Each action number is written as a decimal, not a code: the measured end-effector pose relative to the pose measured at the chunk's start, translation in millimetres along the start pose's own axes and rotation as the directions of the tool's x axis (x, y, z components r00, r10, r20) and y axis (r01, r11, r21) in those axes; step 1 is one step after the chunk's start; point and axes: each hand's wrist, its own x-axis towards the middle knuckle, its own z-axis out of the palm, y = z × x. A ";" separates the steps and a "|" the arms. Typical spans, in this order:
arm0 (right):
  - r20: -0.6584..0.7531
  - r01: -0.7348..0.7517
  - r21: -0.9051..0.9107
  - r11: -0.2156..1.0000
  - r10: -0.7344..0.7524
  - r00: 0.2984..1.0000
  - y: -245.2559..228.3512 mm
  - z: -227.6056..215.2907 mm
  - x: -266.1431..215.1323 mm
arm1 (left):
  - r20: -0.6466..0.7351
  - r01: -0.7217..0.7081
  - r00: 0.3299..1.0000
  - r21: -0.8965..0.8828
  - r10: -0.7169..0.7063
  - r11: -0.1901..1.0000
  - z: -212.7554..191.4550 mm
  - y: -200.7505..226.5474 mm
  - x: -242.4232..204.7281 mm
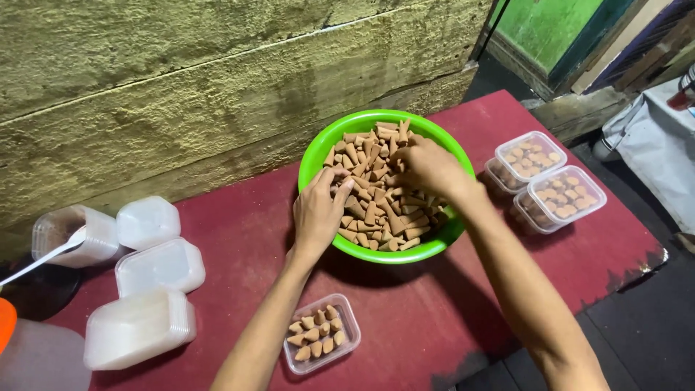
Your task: The person sorts through a bowl of cone-shaped objects and places them into a plastic container by hand.
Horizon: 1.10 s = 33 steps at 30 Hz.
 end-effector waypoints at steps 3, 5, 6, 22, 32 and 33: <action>0.020 0.205 0.061 0.977 -0.207 0.978 18.7 -15.8 -0.5 | 0.001 -0.007 1.000 -0.007 0.007 1.000 2.4 -5.3 0.8; -0.013 0.208 0.129 0.970 -0.208 0.978 22.4 -13.5 -8.6 | -0.005 -0.011 1.000 -0.009 0.011 1.000 2.4 -7.4 1.7; -0.045 0.209 0.200 0.957 -0.204 0.978 25.8 -12.5 -12.8 | -0.006 -0.013 1.000 -0.010 0.013 1.000 4.0 -8.0 2.5; -0.169 0.030 0.828 0.559 0.198 0.966 19.0 -24.5 -26.0 | -0.013 -0.014 1.000 -0.070 0.014 0.997 6.3 -10.1 6.0; -0.185 0.023 0.168 0.986 0.009 0.983 33.4 7.9 4.3 | -0.032 -0.021 0.999 -0.023 0.020 1.000 1.8 -1.4 3.3; -0.189 0.072 0.130 0.989 -0.046 0.981 37.3 20.6 13.1 | -0.031 -0.015 0.999 -0.022 0.015 1.000 0.5 -0.6 1.9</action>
